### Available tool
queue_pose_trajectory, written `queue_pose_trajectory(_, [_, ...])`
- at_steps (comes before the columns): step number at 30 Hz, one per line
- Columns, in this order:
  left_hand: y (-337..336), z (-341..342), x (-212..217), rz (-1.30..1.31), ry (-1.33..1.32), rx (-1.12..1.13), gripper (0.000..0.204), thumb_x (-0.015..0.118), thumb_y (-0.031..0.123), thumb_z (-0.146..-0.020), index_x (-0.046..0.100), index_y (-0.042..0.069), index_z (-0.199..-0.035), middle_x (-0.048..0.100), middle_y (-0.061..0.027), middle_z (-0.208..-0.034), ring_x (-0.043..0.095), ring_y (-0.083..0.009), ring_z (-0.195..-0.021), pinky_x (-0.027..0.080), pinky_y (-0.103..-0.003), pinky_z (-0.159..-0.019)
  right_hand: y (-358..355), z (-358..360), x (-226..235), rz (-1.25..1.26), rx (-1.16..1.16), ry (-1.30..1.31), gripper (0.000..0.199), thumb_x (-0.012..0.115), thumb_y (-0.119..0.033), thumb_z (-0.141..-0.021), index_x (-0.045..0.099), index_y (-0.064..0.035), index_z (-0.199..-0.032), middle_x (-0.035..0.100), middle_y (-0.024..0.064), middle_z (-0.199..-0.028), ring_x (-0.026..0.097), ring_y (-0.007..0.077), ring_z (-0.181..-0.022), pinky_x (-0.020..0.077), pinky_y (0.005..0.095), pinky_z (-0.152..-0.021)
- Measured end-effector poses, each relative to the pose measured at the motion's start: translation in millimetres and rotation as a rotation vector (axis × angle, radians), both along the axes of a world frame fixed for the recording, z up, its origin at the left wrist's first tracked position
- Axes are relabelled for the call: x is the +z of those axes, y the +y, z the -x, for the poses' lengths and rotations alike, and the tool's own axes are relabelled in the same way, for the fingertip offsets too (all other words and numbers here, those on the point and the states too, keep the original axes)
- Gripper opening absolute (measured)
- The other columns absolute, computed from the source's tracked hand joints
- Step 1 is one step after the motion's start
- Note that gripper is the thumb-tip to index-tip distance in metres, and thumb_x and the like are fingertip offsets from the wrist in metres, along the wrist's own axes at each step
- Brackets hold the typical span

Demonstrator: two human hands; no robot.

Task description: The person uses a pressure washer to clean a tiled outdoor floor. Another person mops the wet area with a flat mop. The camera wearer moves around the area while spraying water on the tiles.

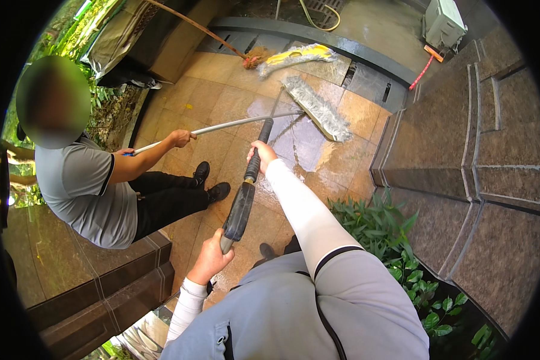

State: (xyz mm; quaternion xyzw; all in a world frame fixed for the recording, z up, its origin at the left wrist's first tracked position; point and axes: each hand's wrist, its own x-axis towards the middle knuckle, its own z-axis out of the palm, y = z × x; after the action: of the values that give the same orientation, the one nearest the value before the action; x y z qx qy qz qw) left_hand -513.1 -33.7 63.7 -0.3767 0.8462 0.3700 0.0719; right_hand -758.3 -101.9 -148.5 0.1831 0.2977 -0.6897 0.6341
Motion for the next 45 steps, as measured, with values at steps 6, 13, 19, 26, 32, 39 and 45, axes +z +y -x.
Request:
queue_pose_trajectory(6, [-2.1,11.5,-2.3,-0.048,-0.015,-0.023,0.043,0.058,0.011,-0.067,0.045,-0.004,-0.106,0.057,-0.0273,-0.074,0.057,-0.0410,-0.072,0.047,-0.043,-0.063,7.5,15.2,-3.3,-0.010,-0.047,-0.008,0.013,0.050,-0.012,-0.079,0.040,-0.0056,-0.073,0.043,0.0060,-0.055,0.045,0.0181,-0.047,0.0437,0.0315,-0.045])
queue_pose_trajectory(13, [4.8,10.6,0.1,-0.052,-0.052,0.001,0.043,0.057,0.010,-0.067,0.046,-0.004,-0.107,0.057,-0.0273,-0.075,0.057,-0.0410,-0.074,0.047,-0.044,-0.064,11.6,7.3,-8.0,-0.030,-0.044,-0.077,0.013,0.050,-0.011,-0.078,0.040,-0.0052,-0.073,0.043,0.0062,-0.055,0.045,0.0176,-0.047,0.0436,0.0308,-0.045])
queue_pose_trajectory(19, [-20.7,3.9,0.2,-0.074,-0.032,-0.013,0.042,0.057,0.010,-0.067,0.046,-0.003,-0.105,0.057,-0.0274,-0.076,0.057,-0.0412,-0.075,0.047,-0.043,-0.065,-8.7,5.3,-11.1,-0.044,-0.040,0.001,0.013,0.050,-0.013,-0.078,0.040,-0.0055,-0.073,0.043,0.0068,-0.056,0.045,0.0186,-0.048,0.0444,0.0321,-0.046])
queue_pose_trajectory(26, [-69.9,-8.5,-4.3,-0.084,-0.026,-0.030,0.041,0.057,0.010,-0.068,0.046,-0.004,-0.105,0.057,-0.0275,-0.076,0.057,-0.0412,-0.075,0.047,-0.043,-0.065,-51.8,-4.2,-21.5,-0.036,-0.053,-0.006,0.013,0.050,-0.013,-0.078,0.041,-0.0050,-0.073,0.044,0.0073,-0.056,0.046,0.0195,-0.049,0.0446,0.0322,-0.045])
queue_pose_trajectory(32, [-129.5,-24.6,-9.2,-0.103,0.027,-0.073,0.043,0.058,0.010,-0.068,0.045,-0.005,-0.106,0.057,-0.0273,-0.075,0.057,-0.0415,-0.073,0.047,-0.044,-0.064,-96.0,-11.5,-21.1,-0.072,-0.086,-0.009,0.013,0.051,-0.013,-0.077,0.041,-0.0053,-0.072,0.043,0.0065,-0.056,0.045,0.0190,-0.049,0.0435,0.0315,-0.045])
queue_pose_trajectory(39, [-168.5,-30.9,-13.5,-0.158,0.028,-0.150,0.044,0.057,0.009,-0.068,0.044,-0.005,-0.108,0.057,-0.0278,-0.075,0.057,-0.0412,-0.073,0.047,-0.043,-0.065,-105.7,-16.4,-12.2,-0.134,-0.162,-0.012,0.013,0.052,-0.010,-0.078,0.041,-0.0052,-0.073,0.043,0.0056,-0.056,0.044,0.0169,-0.049,0.0432,0.0293,-0.045])
queue_pose_trajectory(45, [-179.9,-24.9,-16.6,-0.209,0.017,-0.210,0.045,0.057,0.010,-0.068,0.044,-0.005,-0.108,0.057,-0.0284,-0.076,0.057,-0.0415,-0.074,0.047,-0.043,-0.065,-94.8,-9.8,-15.4,-0.114,-0.205,-0.023,0.014,0.050,-0.011,-0.078,0.041,-0.0045,-0.071,0.043,0.0081,-0.053,0.045,0.0204,-0.049,0.0435,0.0319,-0.045])
